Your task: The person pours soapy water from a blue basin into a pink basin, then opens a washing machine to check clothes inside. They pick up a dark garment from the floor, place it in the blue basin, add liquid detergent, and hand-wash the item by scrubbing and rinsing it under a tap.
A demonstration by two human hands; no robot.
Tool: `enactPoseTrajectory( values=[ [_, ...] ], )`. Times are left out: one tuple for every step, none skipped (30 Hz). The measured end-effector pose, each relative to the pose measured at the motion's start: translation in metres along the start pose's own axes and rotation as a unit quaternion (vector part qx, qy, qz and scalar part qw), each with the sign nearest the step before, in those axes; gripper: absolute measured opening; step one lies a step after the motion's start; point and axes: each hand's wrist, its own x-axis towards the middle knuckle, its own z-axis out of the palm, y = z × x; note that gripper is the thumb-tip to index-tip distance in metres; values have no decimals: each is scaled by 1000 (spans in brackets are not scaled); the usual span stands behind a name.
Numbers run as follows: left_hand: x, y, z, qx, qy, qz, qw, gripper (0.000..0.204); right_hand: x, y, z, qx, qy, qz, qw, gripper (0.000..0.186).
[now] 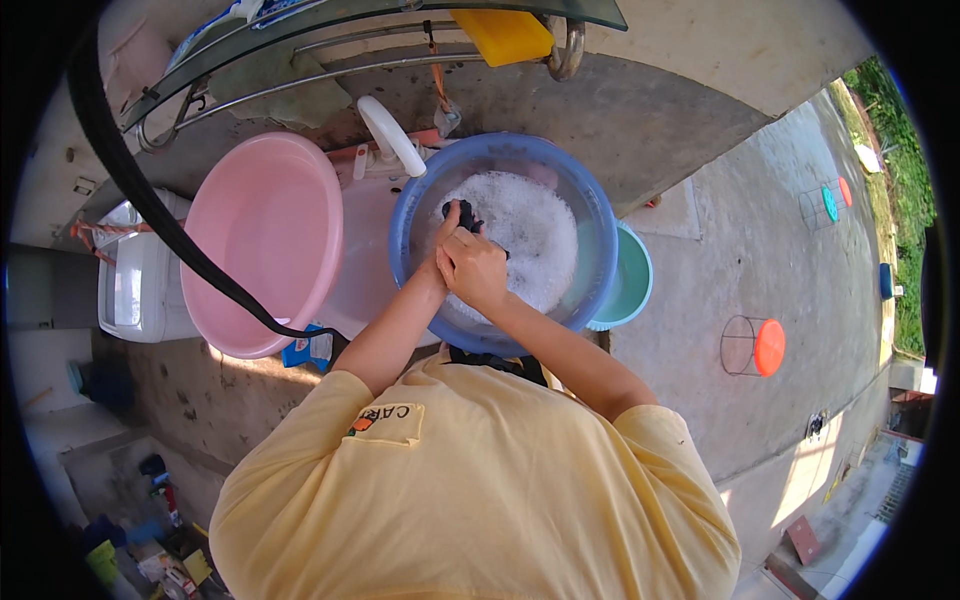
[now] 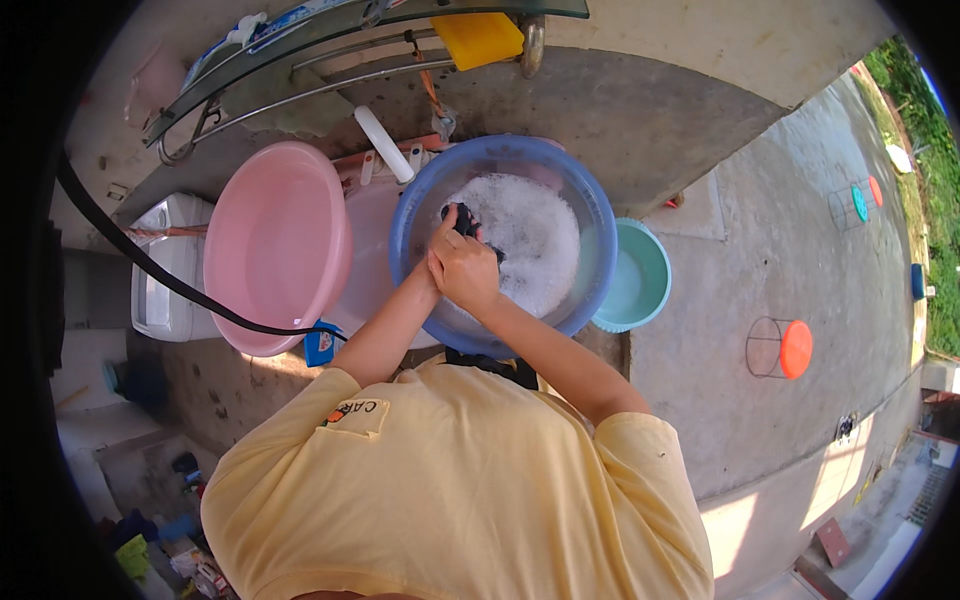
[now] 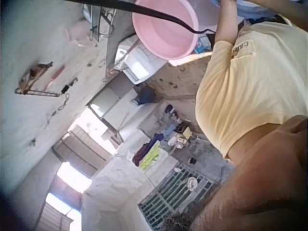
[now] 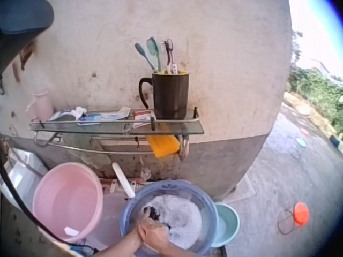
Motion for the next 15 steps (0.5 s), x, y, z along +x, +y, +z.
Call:
enactPoseTrajectory(
  values=[
    [0,-11,7,-3,12,11,1000,41,4,14,4,-22,-22,60,998,25],
    [0,-21,14,-6,24,23,999,40,10,32,9,-43,-43,119,991,25],
    [7,-27,18,5,107,9,994,39,24,52,3,-26,-82,181,980,25],
    [11,-30,20,15,188,-4,982,37,20,52,8,-25,-41,154,987,24],
    [12,-28,9,-26,121,-9,992,39,12,48,15,-24,0,126,992,24],
    [16,-22,-7,-66,54,-13,996,40,7,39,19,-22,42,98,994,23],
    [15,-16,-14,-73,71,-26,994,40,4,12,8,11,33,46,998,21],
    [10,-7,-14,-81,87,-39,992,39,3,3,0,33,23,30,999,21],
    [4,-2,0,-68,116,-40,990,37,4,-2,-5,55,15,14,998,21],
    [-2,3,15,-54,145,-42,987,35,4,-5,-5,79,10,-2,997,21],
    [-17,1,53,-21,188,-37,981,33,8,35,10,61,17,38,997,22],
    [-25,-3,73,9,233,-29,972,31,19,56,9,49,5,128,991,25],
    [-19,-5,72,-18,220,-61,973,28,24,63,3,37,-23,164,985,25],
    [-13,-5,59,-50,134,-63,988,28,27,65,0,24,-51,201,978,25],
    [-5,-4,36,-78,47,-63,994,28,22,50,1,15,-20,142,990,23]
  ],
)
